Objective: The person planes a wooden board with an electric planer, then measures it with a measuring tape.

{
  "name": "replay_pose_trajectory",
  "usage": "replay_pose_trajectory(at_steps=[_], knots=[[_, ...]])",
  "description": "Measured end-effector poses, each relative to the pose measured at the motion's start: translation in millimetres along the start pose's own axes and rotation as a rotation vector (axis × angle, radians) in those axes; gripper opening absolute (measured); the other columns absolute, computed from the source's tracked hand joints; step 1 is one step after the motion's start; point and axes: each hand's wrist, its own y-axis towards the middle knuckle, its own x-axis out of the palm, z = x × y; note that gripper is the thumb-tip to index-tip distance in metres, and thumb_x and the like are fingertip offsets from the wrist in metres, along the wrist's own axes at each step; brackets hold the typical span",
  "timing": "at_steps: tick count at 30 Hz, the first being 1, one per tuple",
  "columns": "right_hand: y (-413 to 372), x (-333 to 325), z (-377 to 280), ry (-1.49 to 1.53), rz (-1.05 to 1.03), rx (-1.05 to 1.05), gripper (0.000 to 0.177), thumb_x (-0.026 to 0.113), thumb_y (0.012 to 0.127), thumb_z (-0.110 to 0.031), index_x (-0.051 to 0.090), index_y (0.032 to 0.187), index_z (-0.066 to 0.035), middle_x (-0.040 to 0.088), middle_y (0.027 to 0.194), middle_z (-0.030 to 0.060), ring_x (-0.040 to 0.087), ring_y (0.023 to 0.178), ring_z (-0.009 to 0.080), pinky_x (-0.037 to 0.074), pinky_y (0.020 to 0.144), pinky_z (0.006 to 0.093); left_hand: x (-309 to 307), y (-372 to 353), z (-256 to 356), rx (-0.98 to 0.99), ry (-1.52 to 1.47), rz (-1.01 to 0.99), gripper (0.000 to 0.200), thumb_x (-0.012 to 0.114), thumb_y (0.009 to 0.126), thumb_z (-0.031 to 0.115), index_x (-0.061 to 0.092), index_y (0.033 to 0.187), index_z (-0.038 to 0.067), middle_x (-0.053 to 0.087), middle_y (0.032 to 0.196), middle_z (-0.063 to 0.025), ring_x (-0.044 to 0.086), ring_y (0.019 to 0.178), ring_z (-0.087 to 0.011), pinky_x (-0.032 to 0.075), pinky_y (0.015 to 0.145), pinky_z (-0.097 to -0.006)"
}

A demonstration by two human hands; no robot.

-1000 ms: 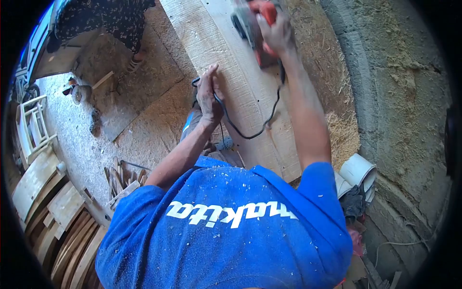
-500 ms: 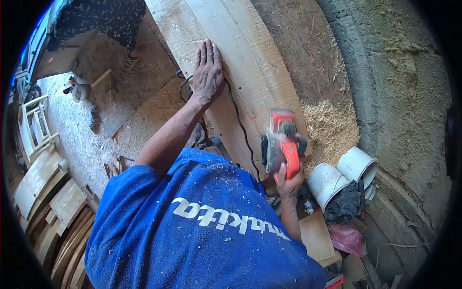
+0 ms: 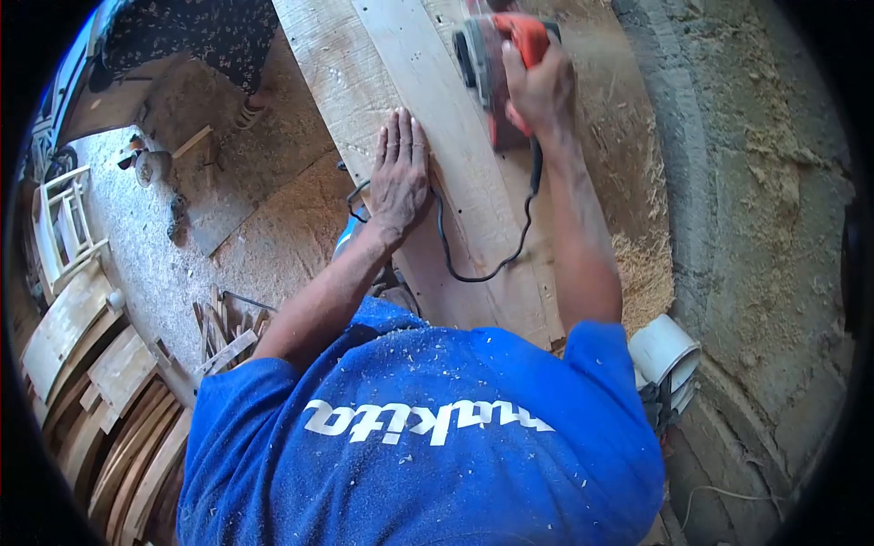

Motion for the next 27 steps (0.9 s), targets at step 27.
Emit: replay_pose_trajectory(at_steps=[27], knots=[[-391.7,-195.3,-107.7,-0.17,-0.235,0.67,0.045,0.072,0.09,-0.023,0.057,0.122,0.005,0.067,0.105,0.0247,0.068,0.095,0.0416,0.054,0.083,0.0442,6.6,-5.3,-0.5,0.037,-0.217,0.202,0.051,0.043,0.107,0.02,0.037,0.151,-0.006,0.038,0.157,-0.0276,0.031,0.149,-0.0404,0.024,0.124,-0.0485]])
